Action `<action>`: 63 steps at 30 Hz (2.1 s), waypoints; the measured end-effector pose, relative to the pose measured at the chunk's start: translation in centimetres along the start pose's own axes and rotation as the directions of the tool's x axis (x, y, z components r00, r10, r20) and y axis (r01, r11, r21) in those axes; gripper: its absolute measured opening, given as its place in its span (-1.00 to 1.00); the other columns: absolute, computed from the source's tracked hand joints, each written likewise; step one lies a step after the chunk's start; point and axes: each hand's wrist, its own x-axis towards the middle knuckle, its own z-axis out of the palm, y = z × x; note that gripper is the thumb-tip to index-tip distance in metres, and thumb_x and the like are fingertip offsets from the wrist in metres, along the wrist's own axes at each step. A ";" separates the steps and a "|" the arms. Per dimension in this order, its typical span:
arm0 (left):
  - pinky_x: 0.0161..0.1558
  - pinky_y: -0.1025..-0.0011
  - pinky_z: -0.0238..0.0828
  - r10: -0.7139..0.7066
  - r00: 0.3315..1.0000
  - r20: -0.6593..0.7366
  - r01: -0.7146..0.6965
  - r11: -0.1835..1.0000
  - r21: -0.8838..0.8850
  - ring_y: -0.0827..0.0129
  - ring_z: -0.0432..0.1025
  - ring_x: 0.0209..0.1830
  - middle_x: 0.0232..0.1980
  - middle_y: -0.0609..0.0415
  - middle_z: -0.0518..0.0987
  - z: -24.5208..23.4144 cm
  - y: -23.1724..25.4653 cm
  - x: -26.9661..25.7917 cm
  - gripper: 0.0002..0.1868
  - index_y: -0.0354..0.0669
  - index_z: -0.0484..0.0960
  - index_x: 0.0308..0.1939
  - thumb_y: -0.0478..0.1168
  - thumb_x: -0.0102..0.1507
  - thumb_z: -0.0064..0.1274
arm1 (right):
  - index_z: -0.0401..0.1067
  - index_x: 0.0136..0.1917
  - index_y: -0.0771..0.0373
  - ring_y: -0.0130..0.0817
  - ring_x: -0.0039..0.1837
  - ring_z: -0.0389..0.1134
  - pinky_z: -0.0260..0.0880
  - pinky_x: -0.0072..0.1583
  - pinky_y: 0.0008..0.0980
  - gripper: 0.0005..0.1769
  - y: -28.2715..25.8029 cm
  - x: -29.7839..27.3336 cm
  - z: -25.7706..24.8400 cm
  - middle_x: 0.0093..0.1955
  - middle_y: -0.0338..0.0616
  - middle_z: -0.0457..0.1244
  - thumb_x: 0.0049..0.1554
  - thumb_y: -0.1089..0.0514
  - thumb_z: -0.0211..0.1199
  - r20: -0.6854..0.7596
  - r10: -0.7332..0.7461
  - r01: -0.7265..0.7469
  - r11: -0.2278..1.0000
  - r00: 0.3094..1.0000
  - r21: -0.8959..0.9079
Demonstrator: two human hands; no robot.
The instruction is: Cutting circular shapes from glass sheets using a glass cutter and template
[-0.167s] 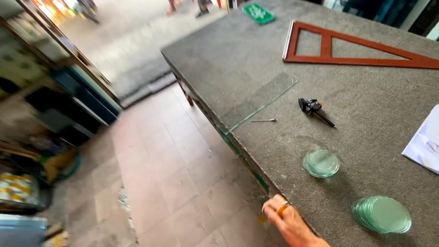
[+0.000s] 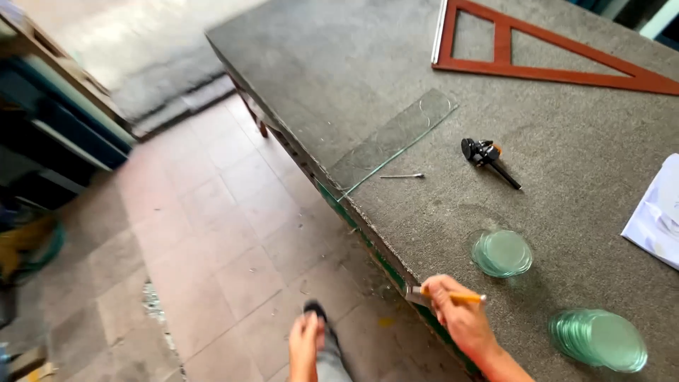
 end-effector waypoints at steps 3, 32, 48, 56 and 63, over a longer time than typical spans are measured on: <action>-0.02 0.35 0.52 -0.065 0.989 0.132 0.071 0.997 -0.043 0.39 0.54 -0.01 0.00 -0.02 0.66 8.4 13.0 0.7 -0.56 -0.19 0.59 0.19 -0.06 0.29 0.10 | 0.56 -0.06 0.41 -0.35 -0.50 0.24 0.26 -0.43 -0.46 -0.79 0.1 6.3 1.8 -0.45 -0.04 0.26 0.18 0.21 0.22 -0.163 0.064 -0.041 0.989 0.985 0.140; -0.35 0.38 0.69 -0.190 0.920 0.342 0.186 0.981 0.045 0.28 0.64 -0.43 -0.31 -0.11 0.66 24.5 28.0 26.2 -0.68 -0.16 0.52 -0.10 -0.09 0.25 0.29 | 0.54 0.02 0.49 -0.34 -0.45 0.34 0.47 -0.38 -0.42 -0.81 -3.9 41.9 11.7 -0.45 0.09 0.30 0.14 0.35 0.36 -0.092 0.129 -0.125 0.991 0.987 0.049; -0.41 0.46 0.68 -0.180 0.938 0.296 0.220 0.970 -0.108 0.38 0.60 -0.46 -0.37 -0.09 0.66 24.6 27.3 23.8 -0.78 -0.27 0.58 -0.19 -0.19 0.27 0.24 | 0.56 -0.07 0.32 -0.37 -0.42 0.39 0.38 -0.30 -0.45 -0.95 -5.1 48.8 16.1 -0.46 -0.09 0.34 0.16 0.33 0.38 0.198 -0.136 0.202 0.906 0.971 -0.372; -0.46 0.46 0.69 -0.177 0.944 0.279 0.222 0.965 -0.141 0.39 0.59 -0.48 -0.39 -0.12 0.66 24.9 27.2 23.7 -0.80 -0.28 0.58 -0.23 -0.20 0.29 0.22 | 0.49 -0.15 0.32 -0.18 -0.31 0.40 0.35 -0.26 -0.36 -0.91 -4.2 50.1 16.4 -0.29 0.05 0.37 0.15 0.34 0.40 0.290 -0.245 0.364 0.794 0.925 -0.487; -0.40 0.41 0.72 -0.190 0.939 0.286 0.250 0.950 -0.188 0.36 0.61 -0.43 -0.36 -0.13 0.66 25.1 27.6 23.4 -0.80 -0.29 0.59 -0.21 -0.20 0.29 0.22 | 0.39 -0.25 0.33 -0.07 -0.27 0.37 0.33 -0.23 -0.27 -0.82 -4.5 50.6 16.7 -0.25 0.06 0.36 0.14 0.37 0.36 0.401 -0.273 0.455 0.746 0.875 -0.486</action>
